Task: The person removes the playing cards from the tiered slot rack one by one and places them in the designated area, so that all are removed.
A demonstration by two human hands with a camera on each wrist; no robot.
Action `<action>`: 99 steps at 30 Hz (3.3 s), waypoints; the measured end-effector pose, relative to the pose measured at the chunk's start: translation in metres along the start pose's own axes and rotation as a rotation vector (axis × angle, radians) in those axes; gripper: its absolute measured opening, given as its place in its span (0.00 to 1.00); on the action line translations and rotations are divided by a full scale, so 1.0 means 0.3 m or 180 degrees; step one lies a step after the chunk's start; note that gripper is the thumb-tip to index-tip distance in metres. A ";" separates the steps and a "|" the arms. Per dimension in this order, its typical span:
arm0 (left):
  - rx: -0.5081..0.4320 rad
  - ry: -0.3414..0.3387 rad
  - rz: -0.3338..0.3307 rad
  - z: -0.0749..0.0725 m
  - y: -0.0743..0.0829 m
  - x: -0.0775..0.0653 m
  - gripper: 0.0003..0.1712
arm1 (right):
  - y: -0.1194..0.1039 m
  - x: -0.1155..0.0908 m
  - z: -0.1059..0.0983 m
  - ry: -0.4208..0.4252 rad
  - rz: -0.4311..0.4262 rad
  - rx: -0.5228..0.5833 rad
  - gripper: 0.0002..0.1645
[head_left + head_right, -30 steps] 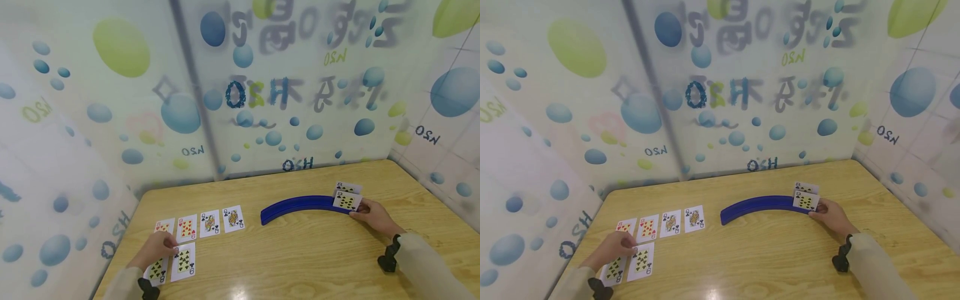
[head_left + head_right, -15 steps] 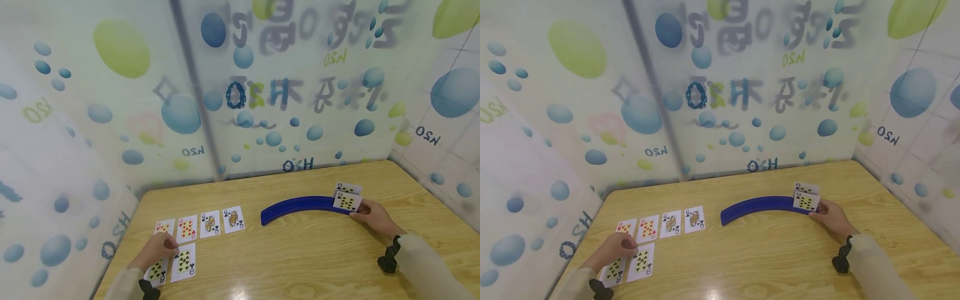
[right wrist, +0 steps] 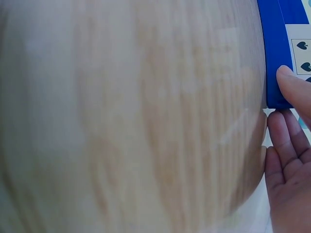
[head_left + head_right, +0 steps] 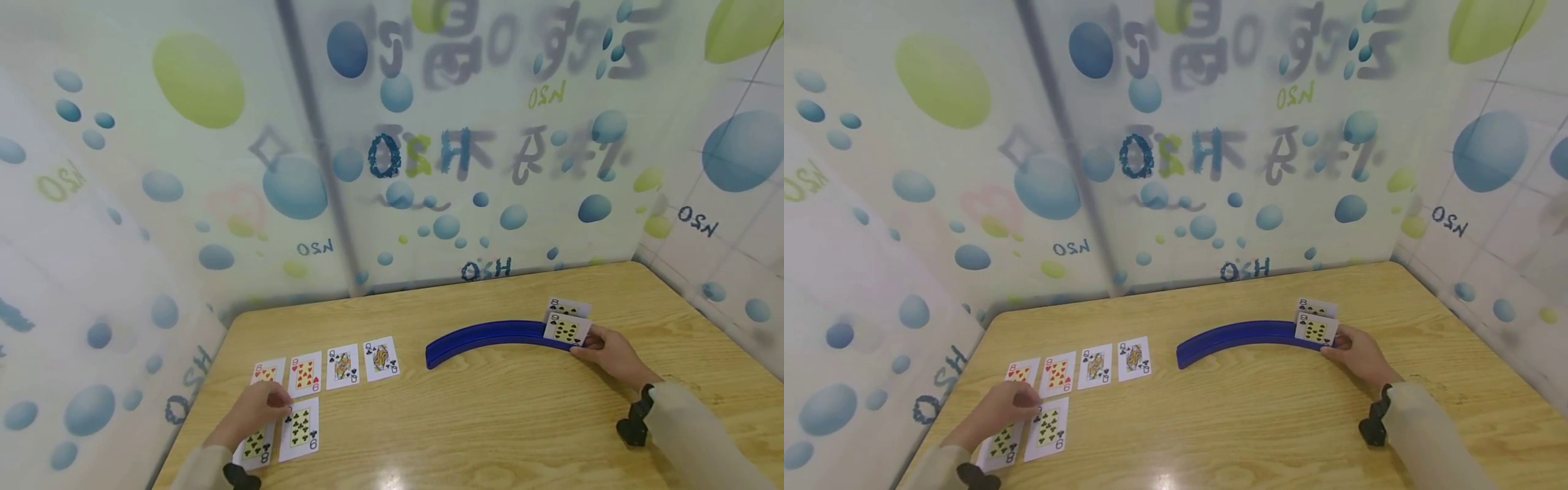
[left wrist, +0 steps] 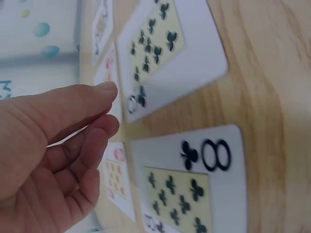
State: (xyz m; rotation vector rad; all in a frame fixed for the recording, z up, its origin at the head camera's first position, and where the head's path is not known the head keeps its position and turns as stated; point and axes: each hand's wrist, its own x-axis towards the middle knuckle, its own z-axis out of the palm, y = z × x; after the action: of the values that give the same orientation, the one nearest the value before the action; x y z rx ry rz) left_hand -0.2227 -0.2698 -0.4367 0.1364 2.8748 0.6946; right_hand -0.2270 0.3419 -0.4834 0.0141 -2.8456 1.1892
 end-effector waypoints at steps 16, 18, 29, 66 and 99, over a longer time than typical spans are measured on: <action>-0.0057 0.0140 0.1194 -0.014 0.229 -0.008 0.04 | -0.002 -0.001 -0.002 -0.0047 -0.0015 -0.0020 0.34; -0.0083 0.0147 0.1276 -0.004 0.262 -0.003 0.04 | -0.001 -0.001 -0.002 -0.0044 -0.0022 -0.0032 0.34; -0.0317 -0.0057 0.1722 0.086 0.442 0.063 0.03 | 0.000 0.000 -0.004 -0.0055 -0.0014 -0.0032 0.36; -0.1056 -0.0406 0.1739 0.344 1.059 0.291 0.09 | -0.013 -0.006 -0.011 -0.0086 0.0001 0.0030 0.36; -0.0479 -0.0221 0.1635 0.464 1.292 0.349 0.15 | 0.001 0.008 -0.002 -0.0006 -0.0110 0.0070 0.31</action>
State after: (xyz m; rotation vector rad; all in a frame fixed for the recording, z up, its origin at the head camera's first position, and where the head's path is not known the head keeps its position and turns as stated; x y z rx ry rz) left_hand -0.2800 0.1493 -0.3961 0.8783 2.7168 0.9616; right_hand -0.2293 0.3424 -0.4831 0.0649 -2.8217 1.2144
